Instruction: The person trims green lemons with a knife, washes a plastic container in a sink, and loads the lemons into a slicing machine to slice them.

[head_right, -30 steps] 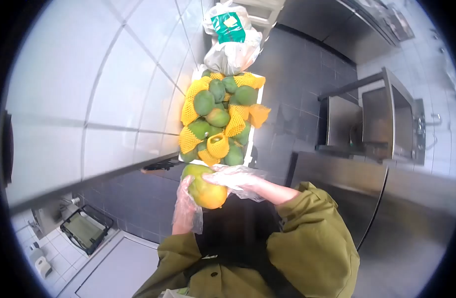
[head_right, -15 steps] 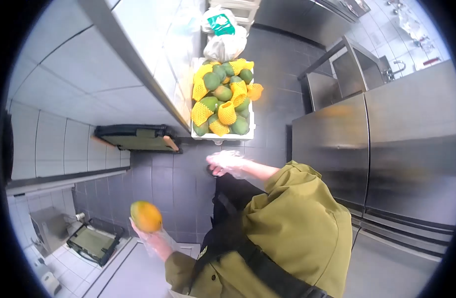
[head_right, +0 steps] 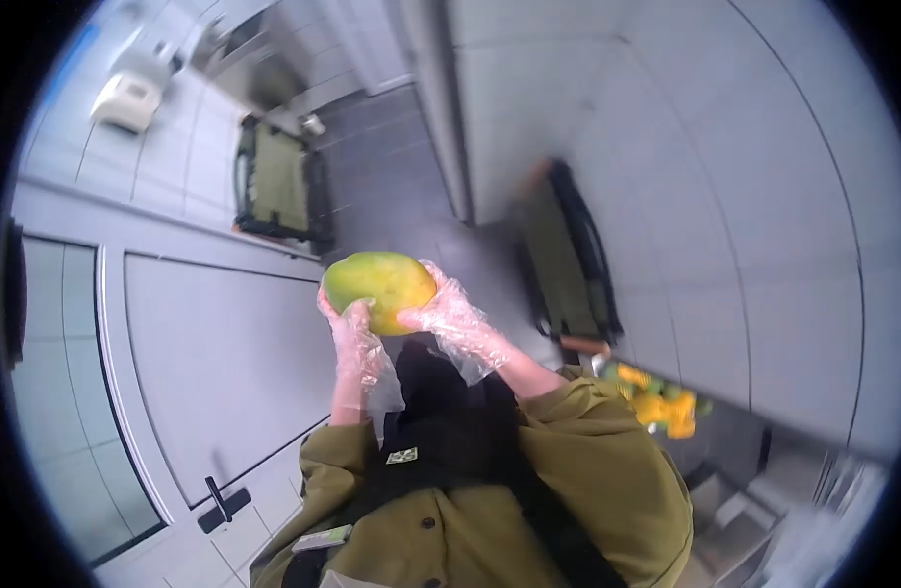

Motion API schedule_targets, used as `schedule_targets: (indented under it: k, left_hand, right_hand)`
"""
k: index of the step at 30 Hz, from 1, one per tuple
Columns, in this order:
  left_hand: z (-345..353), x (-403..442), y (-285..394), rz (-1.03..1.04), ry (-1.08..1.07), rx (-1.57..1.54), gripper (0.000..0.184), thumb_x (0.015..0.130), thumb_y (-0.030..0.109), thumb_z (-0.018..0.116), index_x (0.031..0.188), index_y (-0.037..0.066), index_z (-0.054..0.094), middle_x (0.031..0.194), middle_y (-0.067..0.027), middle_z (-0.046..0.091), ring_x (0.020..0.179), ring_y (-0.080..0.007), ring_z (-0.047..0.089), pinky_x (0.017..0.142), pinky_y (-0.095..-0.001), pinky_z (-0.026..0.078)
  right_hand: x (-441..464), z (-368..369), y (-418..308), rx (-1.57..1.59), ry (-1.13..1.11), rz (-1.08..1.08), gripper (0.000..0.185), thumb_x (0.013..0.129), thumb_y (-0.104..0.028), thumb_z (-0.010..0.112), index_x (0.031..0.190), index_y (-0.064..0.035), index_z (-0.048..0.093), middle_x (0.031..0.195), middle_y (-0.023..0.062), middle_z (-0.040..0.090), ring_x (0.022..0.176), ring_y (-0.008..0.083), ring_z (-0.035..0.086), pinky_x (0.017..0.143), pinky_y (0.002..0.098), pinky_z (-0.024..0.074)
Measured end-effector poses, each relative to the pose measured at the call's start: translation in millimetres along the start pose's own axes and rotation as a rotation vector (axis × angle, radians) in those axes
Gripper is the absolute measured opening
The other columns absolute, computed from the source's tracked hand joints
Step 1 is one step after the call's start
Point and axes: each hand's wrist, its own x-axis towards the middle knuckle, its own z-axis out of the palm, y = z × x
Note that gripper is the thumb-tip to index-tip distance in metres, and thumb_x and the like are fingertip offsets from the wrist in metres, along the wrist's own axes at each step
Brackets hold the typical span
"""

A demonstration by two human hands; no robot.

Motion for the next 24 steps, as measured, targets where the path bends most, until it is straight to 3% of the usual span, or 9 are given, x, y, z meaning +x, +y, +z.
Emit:
schedule_targets:
  k: [6, 8, 10, 13, 15, 18, 21, 23, 24]
  left_hand:
    - [-81.4, 205.1, 32.2, 0.034, 0.091, -0.228, 0.071, 0.075, 0.038, 0.066, 0.128, 0.011, 0.027, 0.117, -0.0066, 0.044, 0.108, -0.0205, 0.045, 0.093, -0.0353, 0.038]
    - [-93.2, 293.7, 67.3, -0.001, -0.078, -0.176, 0.065, 0.078, 0.042, 0.061, 0.127, 0.010, 0.032, 0.119, -0.0082, 0.046, 0.111, -0.0215, 0.045, 0.090, -0.0372, 0.042]
    - [-87.2, 377.7, 86.8, -0.155, -0.170, -0.437, 0.066, 0.077, 0.049, 0.057, 0.124, 0.007, 0.037, 0.118, -0.0103, 0.048, 0.110, -0.0232, 0.047, 0.090, -0.0383, 0.043]
    - [-68.3, 500.2, 95.2, -0.391, -0.289, -0.834, 0.060, 0.082, 0.052, 0.048, 0.116, 0.003, 0.047, 0.112, -0.0124, 0.054, 0.099, -0.0264, 0.055, 0.088, -0.0406, 0.045]
    - [-12.0, 553.2, 123.2, -0.378, -0.145, -0.596, 0.051, 0.084, 0.045, 0.045, 0.114, 0.004, 0.048, 0.110, -0.0113, 0.055, 0.098, -0.0258, 0.055, 0.086, -0.0415, 0.045]
    - [55.8, 641.0, 110.4, -0.410, -0.335, -0.587, 0.044, 0.085, 0.039, 0.042, 0.110, 0.004, 0.050, 0.106, -0.0102, 0.056, 0.096, -0.0247, 0.056, 0.086, -0.0409, 0.045]
    - [108.3, 721.8, 34.7, -0.345, -0.370, -0.418, 0.040, 0.085, 0.038, 0.041, 0.105, 0.005, 0.052, 0.103, -0.0087, 0.057, 0.093, -0.0229, 0.056, 0.084, -0.0388, 0.045]
    - [177.9, 744.6, 55.4, -0.515, -0.372, -0.479, 0.032, 0.086, 0.032, 0.041, 0.100, 0.006, 0.053, 0.098, -0.0075, 0.057, 0.089, -0.0201, 0.056, 0.078, -0.0353, 0.046]
    - [205.6, 758.8, 67.1, -0.607, -0.366, -0.467, 0.029, 0.086, 0.029, 0.041, 0.098, 0.006, 0.054, 0.095, -0.0068, 0.058, 0.087, -0.0187, 0.056, 0.074, -0.0335, 0.047]
  right_hand:
    - [227.2, 87.2, 14.4, -0.373, -0.101, -0.021, 0.062, 0.061, -0.008, 0.073, 0.116, -0.0031, 0.044, 0.107, 0.0085, 0.055, 0.102, 0.0187, 0.052, 0.086, 0.0314, 0.0427]
    - [318.0, 113.2, 1.9, -0.845, -0.101, -0.178, 0.064, 0.060, -0.010, 0.073, 0.117, -0.0040, 0.044, 0.107, 0.0120, 0.054, 0.104, 0.0247, 0.051, 0.087, 0.0346, 0.0425]
    - [386.7, 126.4, -22.2, -1.201, -0.119, -0.774, 0.060, 0.062, -0.013, 0.071, 0.116, -0.0052, 0.047, 0.112, 0.0181, 0.052, 0.111, 0.0335, 0.046, 0.090, 0.0406, 0.0404]
    - [459.6, 144.3, -96.6, -1.281, -0.381, -0.889, 0.040, 0.064, -0.014, 0.068, 0.102, -0.0042, 0.059, 0.105, 0.0157, 0.058, 0.103, 0.0325, 0.053, 0.090, 0.0387, 0.0418]
    - [511.1, 112.7, -130.7, -1.012, -0.054, -0.828, 0.029, 0.076, -0.009, 0.057, 0.104, -0.0029, 0.058, 0.101, 0.0126, 0.060, 0.094, 0.0266, 0.058, 0.088, 0.0335, 0.0423]
    - [609.3, 33.9, -151.8, -0.298, 0.636, -0.385, 0.022, 0.088, -0.018, 0.047, 0.098, -0.0019, 0.059, 0.087, 0.0053, 0.059, 0.072, 0.0094, 0.053, 0.066, 0.0243, 0.0449]
    - [679.3, -51.7, -156.8, 0.066, 0.413, -0.115, 0.036, 0.086, -0.032, 0.053, 0.106, -0.0024, 0.056, 0.089, 0.0063, 0.059, 0.082, 0.0136, 0.056, 0.075, 0.0251, 0.0443]
    - [736.5, -83.3, -178.5, -0.469, 0.454, 0.131, 0.045, 0.082, -0.037, 0.058, 0.108, -0.0009, 0.055, 0.096, 0.0089, 0.059, 0.093, 0.0172, 0.055, 0.083, 0.0278, 0.0425]
    - [753.7, -91.1, -207.6, -0.382, 0.368, 0.099, 0.046, 0.082, -0.036, 0.058, 0.111, -0.0004, 0.053, 0.100, 0.0101, 0.058, 0.097, 0.0176, 0.053, 0.086, 0.0279, 0.0409]
